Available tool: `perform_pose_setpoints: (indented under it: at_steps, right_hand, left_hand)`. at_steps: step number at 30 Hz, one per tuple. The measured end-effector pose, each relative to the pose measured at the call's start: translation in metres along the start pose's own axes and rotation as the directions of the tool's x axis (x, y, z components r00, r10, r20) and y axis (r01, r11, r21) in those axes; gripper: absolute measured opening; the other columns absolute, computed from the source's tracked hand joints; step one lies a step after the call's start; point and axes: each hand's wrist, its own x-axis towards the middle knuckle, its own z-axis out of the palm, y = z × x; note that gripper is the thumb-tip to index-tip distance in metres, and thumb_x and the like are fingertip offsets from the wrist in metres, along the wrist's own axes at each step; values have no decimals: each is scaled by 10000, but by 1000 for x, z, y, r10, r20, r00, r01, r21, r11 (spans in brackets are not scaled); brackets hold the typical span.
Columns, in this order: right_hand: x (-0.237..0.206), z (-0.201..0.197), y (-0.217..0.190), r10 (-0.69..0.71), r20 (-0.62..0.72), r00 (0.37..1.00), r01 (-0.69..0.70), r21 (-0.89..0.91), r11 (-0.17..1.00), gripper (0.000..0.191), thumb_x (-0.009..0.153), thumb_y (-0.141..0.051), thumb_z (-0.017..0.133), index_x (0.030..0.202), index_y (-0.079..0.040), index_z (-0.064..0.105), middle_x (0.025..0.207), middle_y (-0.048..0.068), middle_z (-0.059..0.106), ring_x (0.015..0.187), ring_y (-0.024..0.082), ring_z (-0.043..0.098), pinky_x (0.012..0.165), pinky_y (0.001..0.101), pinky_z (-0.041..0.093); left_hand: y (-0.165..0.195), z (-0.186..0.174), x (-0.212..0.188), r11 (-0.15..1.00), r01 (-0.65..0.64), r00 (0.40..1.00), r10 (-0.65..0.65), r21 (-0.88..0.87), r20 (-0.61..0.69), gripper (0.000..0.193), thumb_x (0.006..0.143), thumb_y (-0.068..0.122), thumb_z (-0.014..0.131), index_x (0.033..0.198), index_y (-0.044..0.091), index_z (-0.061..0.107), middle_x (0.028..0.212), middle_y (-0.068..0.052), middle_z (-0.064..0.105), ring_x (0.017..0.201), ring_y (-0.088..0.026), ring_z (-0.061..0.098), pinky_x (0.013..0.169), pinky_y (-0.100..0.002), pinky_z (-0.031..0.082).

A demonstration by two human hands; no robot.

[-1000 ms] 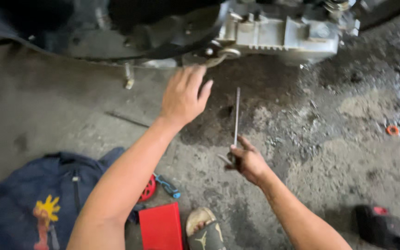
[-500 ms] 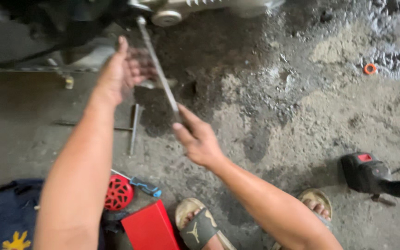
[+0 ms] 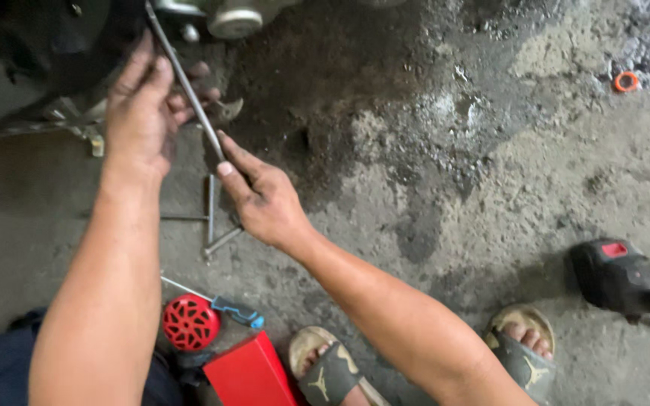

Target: The person uses a screwdriver to remove a screw from the motorcycle's side panel, then retrieves a T-handle wrench from a backpack. They use the wrench to loosen and remove several bolts from the engine casing area, working methodically around the lower engine block.

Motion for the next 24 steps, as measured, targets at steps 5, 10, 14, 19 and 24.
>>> perform_pose_setpoints:
  at_steps: [5,10,14,19,24]
  right_hand:
    - [14,-9,24,122,62,991,-119,-60,991,508,1015,-285,567,1491,-108,545,1177,177,754,1011,171,697,927,284,531]
    - [17,-10,31,35,60,998,-35,-10,999,474,1028,-279,575,1451,-66,565,1276,181,728,1160,224,691,988,311,513]
    - [20,-10,25,-77,32,997,76,20,997,448,1057,-258,581,1450,-43,572,1307,204,712,1211,215,671,1016,323,498]
    - [25,-10,15,211,122,970,-213,4,977,489,1020,-270,568,1476,-93,570,997,219,721,882,205,663,818,333,537]
    - [29,-12,9,17,47,999,-21,91,996,461,1043,-243,578,1451,-29,566,947,119,715,827,138,668,783,301,547]
  left_hand:
    - [-1,5,-4,1000,-1,1000,1,31,-11,513,1113,131,575,1602,240,460,1189,-169,749,918,-200,735,908,-436,666]
    - [-1,10,-9,997,62,997,-60,43,-51,561,1067,150,561,1591,279,406,1203,-154,739,981,-314,763,865,-439,643]
    - [-1,11,-8,994,84,993,-78,66,-88,577,1069,166,553,1607,283,380,1206,-165,739,978,-327,766,866,-443,638]
    - [-1,14,-3,996,40,993,-31,75,-116,562,1092,166,556,1628,231,401,1228,-204,724,985,-345,761,875,-467,632]
    - [-1,16,-1,995,45,990,-33,89,-134,584,1090,168,540,1640,261,365,1220,-213,719,981,-342,748,885,-456,624]
